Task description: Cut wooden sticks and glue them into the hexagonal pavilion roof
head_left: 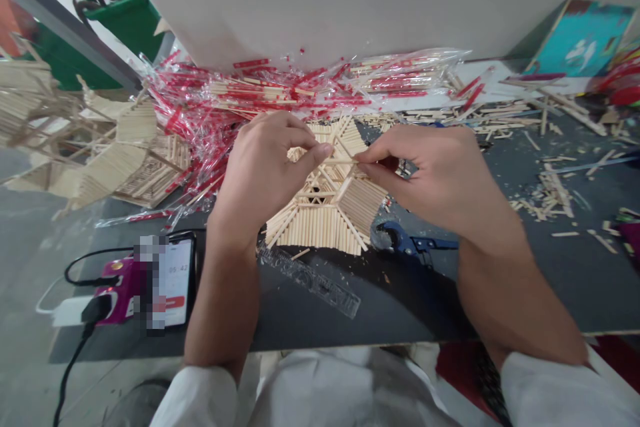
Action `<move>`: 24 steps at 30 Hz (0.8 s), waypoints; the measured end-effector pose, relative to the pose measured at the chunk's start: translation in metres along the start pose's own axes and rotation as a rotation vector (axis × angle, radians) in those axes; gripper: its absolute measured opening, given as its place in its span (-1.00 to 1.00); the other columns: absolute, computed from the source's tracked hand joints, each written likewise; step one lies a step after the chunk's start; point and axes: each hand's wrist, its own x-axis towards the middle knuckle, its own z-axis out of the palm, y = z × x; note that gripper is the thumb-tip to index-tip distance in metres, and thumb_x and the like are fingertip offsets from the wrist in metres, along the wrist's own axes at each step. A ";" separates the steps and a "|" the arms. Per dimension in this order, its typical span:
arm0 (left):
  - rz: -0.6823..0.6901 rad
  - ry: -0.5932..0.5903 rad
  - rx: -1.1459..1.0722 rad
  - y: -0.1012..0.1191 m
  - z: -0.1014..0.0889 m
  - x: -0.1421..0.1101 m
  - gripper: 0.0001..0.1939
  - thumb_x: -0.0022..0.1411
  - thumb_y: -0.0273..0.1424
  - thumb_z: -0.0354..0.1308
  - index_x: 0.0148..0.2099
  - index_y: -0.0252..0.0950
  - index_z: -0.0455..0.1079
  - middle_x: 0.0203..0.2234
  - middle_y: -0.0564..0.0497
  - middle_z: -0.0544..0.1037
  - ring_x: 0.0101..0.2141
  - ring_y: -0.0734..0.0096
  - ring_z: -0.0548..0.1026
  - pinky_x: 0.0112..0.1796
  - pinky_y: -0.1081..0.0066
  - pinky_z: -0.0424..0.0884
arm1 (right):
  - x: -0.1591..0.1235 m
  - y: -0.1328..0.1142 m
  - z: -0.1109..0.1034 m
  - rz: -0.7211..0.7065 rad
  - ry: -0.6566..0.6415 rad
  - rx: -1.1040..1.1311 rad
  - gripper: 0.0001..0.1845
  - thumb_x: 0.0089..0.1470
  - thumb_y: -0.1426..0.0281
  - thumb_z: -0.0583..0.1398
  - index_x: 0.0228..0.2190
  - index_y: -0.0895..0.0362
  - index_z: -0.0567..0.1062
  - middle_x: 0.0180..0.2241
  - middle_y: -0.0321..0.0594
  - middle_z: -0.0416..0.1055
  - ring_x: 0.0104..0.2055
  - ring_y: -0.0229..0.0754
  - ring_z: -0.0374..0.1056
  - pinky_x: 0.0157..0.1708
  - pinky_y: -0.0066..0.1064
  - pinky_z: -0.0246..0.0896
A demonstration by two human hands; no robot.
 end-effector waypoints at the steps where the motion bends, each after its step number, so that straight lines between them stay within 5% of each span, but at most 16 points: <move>1: -0.004 -0.005 0.000 0.001 0.000 0.000 -0.83 0.35 -0.23 0.29 -0.24 -0.19 0.63 -0.23 0.01 0.67 -0.16 0.22 0.61 0.03 0.14 0.49 | 0.000 0.000 0.000 0.004 0.001 0.005 -0.85 0.24 0.49 0.26 -0.35 0.05 0.61 -0.34 -0.29 0.60 -0.34 -0.20 0.48 -0.31 -0.30 0.25; 24: 0.020 -0.020 0.101 0.016 0.000 -0.004 -0.77 0.44 -0.38 0.15 -0.29 -0.26 0.57 -0.22 -0.08 0.66 -0.17 0.18 0.56 -0.08 0.16 0.44 | -0.003 0.002 0.002 0.050 -0.007 -0.011 -0.81 0.32 0.34 0.21 -0.33 -0.03 0.61 -0.31 -0.25 0.60 -0.29 -0.10 0.49 -0.24 -0.22 0.34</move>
